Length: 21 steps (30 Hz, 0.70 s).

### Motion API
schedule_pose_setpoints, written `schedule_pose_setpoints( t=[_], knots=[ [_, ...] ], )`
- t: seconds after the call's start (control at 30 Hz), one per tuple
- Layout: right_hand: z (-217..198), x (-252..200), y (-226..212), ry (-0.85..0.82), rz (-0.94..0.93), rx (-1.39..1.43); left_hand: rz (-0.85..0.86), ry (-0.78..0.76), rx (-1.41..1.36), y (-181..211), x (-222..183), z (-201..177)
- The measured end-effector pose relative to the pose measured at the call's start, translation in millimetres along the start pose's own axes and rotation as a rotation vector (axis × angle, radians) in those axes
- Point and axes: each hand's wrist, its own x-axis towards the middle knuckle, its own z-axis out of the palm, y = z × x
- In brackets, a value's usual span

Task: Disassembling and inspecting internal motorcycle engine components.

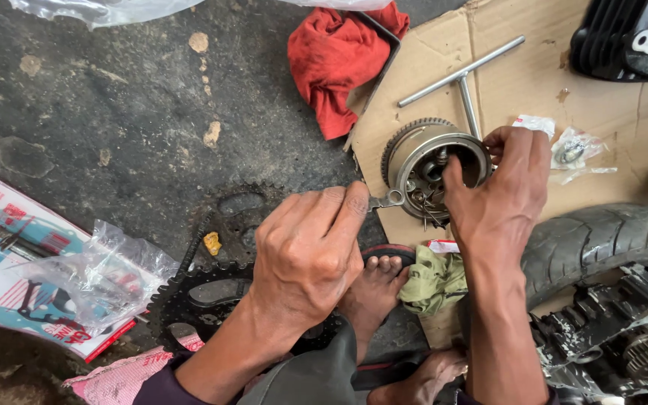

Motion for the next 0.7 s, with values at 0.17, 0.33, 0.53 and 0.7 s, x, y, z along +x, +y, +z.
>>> schedule_pose_setpoints(
  t=[0.17, 0.33, 0.53, 0.7],
  knots=[
    [9.5, -0.1, 14.1, 0.001, 0.010, 0.010, 0.009, 0.004, 0.004, 0.4, 0.5, -0.1],
    [3.7, -7.1, 11.7, 0.008, -0.002, -0.016, 0.018, 0.023, 0.003, -0.2, -0.7, 0.1],
    [-6.3, -26.0, 15.4, 0.028, 0.095, 0.265, 0.009, 0.007, -0.007, 0.6, -0.1, -1.6],
    [-9.1, -35.4, 17.6, 0.038, 0.240, 0.508, 0.001, 0.000, -0.016, 0.7, 2.1, -2.1]
  ],
)
